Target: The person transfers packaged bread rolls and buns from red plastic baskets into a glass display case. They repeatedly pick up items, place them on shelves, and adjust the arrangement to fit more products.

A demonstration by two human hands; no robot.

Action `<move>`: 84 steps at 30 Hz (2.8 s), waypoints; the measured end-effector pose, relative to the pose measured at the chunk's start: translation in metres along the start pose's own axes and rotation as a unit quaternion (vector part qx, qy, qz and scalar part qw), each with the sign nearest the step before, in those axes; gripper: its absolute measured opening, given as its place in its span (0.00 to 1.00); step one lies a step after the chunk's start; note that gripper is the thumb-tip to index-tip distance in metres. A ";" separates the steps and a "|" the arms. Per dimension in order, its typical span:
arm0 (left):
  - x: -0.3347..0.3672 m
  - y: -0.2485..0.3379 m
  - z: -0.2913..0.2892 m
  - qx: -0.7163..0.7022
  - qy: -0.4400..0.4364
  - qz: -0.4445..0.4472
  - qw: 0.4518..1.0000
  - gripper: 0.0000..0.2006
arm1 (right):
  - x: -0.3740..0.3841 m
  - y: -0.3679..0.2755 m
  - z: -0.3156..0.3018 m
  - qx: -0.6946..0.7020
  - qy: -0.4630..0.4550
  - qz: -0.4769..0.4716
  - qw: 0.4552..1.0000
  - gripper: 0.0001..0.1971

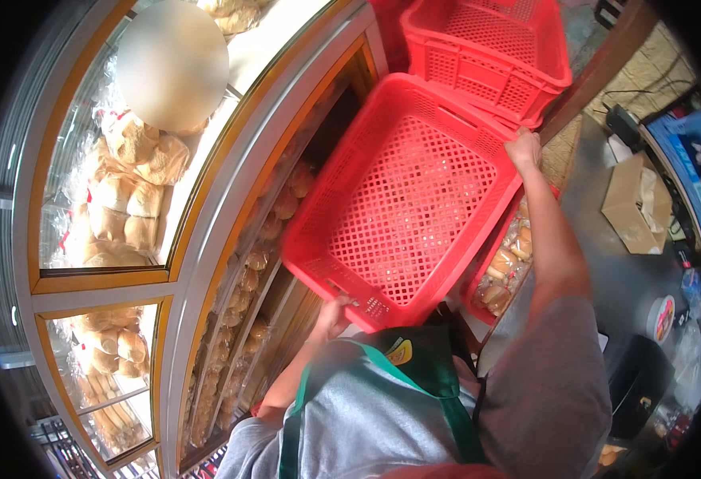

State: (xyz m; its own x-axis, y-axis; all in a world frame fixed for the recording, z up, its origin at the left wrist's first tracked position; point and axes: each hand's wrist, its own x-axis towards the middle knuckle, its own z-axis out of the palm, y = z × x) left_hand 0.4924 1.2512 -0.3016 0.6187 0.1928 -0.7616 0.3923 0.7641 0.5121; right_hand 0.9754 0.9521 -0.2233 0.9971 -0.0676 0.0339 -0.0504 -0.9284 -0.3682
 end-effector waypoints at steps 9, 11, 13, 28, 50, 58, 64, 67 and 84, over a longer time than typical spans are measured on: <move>-0.061 0.020 0.009 -0.097 -0.088 0.029 0.991 0.31 | -0.149 -0.080 -0.208 0.219 0.081 -0.132 0.963 0.11; -0.064 0.034 0.016 -0.103 -0.157 0.037 0.982 0.33 | -0.172 -0.068 -0.245 0.206 0.158 -0.227 0.938 0.09; -0.025 0.025 -0.008 -0.104 -0.210 0.071 0.970 0.36 | -0.211 -0.082 -0.295 0.229 0.149 -0.310 0.910 0.08; -0.064 0.156 0.123 -0.015 -0.383 0.246 0.891 0.45 | -0.336 0.048 -0.429 0.265 0.193 -0.169 0.929 0.32; -0.323 0.474 0.293 0.515 0.238 0.805 0.172 0.33 | -0.301 -0.074 -0.417 0.518 0.521 -0.333 0.591 0.18; -0.288 0.488 0.275 0.765 0.255 0.529 0.262 0.36 | -0.125 -0.229 -0.416 0.494 0.541 -0.392 0.556 0.14; -0.285 0.472 0.296 0.752 0.268 0.537 0.272 0.32 | 0.062 -0.243 -0.440 0.617 0.450 -0.182 0.619 0.12; -0.286 0.470 0.293 0.738 0.279 0.548 0.279 0.28 | 0.172 -0.258 -0.428 0.801 0.256 -0.085 0.534 0.10; -0.273 0.481 0.280 0.735 0.323 0.533 0.268 0.36 | 0.305 -0.344 -0.332 0.652 0.009 -0.081 0.754 0.08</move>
State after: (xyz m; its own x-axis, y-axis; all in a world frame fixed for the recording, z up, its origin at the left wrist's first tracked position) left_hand 0.7027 1.3939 0.2639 0.8523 0.2478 0.4606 0.3644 -0.9131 -0.1830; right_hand 1.2779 1.1300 0.2220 0.9828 -0.0071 0.1844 0.1813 0.2234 -0.9577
